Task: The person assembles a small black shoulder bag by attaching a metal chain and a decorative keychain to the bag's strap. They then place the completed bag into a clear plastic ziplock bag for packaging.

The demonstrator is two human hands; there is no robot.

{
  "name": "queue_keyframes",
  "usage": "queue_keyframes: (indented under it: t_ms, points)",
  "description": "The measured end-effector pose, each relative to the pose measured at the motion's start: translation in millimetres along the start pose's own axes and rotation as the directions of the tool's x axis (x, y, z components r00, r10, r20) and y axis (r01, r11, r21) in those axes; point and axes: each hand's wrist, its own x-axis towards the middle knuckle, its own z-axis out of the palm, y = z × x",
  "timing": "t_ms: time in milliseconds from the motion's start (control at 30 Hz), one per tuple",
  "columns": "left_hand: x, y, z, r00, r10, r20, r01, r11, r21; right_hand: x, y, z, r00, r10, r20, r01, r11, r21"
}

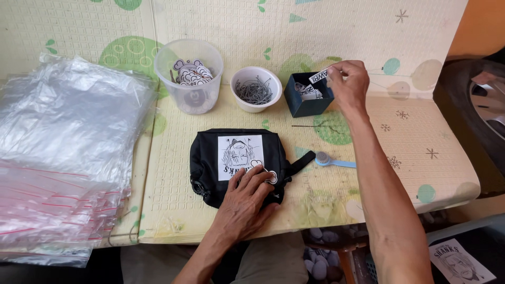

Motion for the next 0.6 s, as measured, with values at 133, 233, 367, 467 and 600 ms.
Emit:
queue_keyframes:
  t_ms: [133,233,367,467,600]
  points:
    - [0.1,1.2,-1.8,1.000,-0.011,0.002,0.011,1.000,-0.015,-30.7,-60.5,-16.5,0.989,0.095,0.111,-0.128,0.931,0.341]
    - [-3.4,2.7,3.4,1.000,-0.014,-0.005,0.014,1.000,-0.015,-69.7,-103.4,-20.8,0.972,0.051,0.230,-0.120,0.946,0.300]
    - [-6.1,5.4,13.8,0.978,-0.018,-0.206,0.012,0.999,-0.032,-125.1,-135.1,-5.3,0.905,0.015,0.426,-0.198,0.899,0.390]
    - [-7.5,6.5,18.5,0.954,0.004,-0.298,-0.017,0.999,-0.042,-154.7,-131.7,20.0,0.872,-0.006,0.489,-0.184,0.922,0.340]
    - [-9.6,4.5,23.0,0.889,0.036,-0.457,-0.065,0.997,-0.046,-180.0,-122.9,50.7,0.888,-0.075,0.454,0.023,0.993,0.119]
